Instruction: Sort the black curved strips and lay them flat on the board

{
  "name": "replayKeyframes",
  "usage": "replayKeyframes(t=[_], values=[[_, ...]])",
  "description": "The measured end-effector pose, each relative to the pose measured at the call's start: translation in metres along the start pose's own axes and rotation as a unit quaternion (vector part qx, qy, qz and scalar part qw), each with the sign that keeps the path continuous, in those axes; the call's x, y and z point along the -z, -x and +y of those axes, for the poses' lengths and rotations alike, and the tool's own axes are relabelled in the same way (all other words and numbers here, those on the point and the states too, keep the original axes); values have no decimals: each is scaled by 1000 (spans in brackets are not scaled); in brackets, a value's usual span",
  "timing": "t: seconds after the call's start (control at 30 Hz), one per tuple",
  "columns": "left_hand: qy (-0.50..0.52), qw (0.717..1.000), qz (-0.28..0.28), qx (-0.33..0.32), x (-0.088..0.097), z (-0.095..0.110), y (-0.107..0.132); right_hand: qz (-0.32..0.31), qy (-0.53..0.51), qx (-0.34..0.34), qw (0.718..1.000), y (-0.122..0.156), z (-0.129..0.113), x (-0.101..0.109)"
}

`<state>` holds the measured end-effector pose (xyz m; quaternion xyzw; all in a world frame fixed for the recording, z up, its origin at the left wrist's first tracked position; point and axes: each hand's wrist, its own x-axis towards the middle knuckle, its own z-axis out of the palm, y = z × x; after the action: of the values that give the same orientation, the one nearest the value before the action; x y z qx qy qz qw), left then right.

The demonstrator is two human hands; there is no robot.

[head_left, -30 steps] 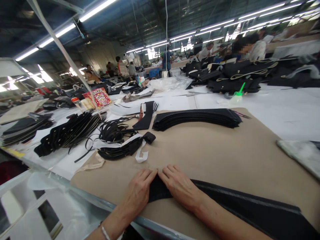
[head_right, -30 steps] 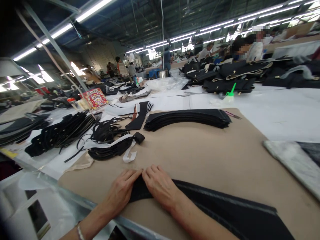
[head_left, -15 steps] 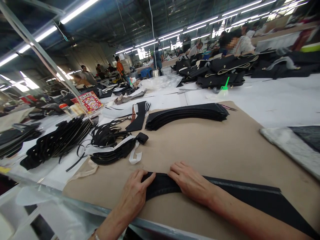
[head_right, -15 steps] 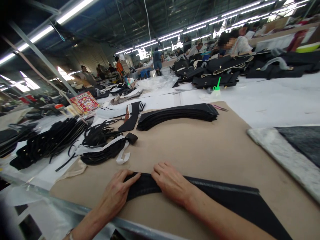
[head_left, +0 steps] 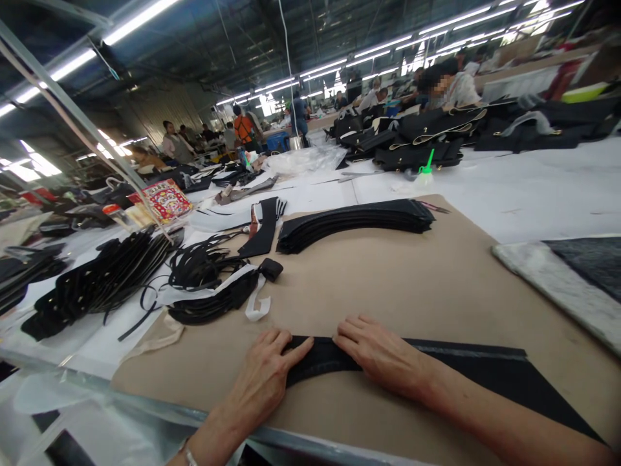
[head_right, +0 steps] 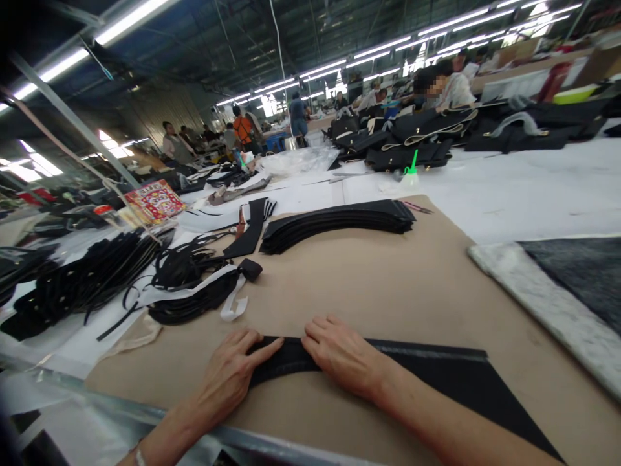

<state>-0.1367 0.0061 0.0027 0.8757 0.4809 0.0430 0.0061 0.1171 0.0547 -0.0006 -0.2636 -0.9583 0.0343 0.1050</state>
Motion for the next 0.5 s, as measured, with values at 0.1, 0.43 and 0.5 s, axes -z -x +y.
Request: replayKeyframes(t=[0.1,0.43,0.5], values=[[-6,1000,8,1,-1,3,-4,0,11,5,1000,6,3,2],[-6,999,-17,-45,-4,18,-19,7,42,5,999,30,15,7],[-30,998,-25,-45,-3,21,-21,11,43,5,999,34,17,8]])
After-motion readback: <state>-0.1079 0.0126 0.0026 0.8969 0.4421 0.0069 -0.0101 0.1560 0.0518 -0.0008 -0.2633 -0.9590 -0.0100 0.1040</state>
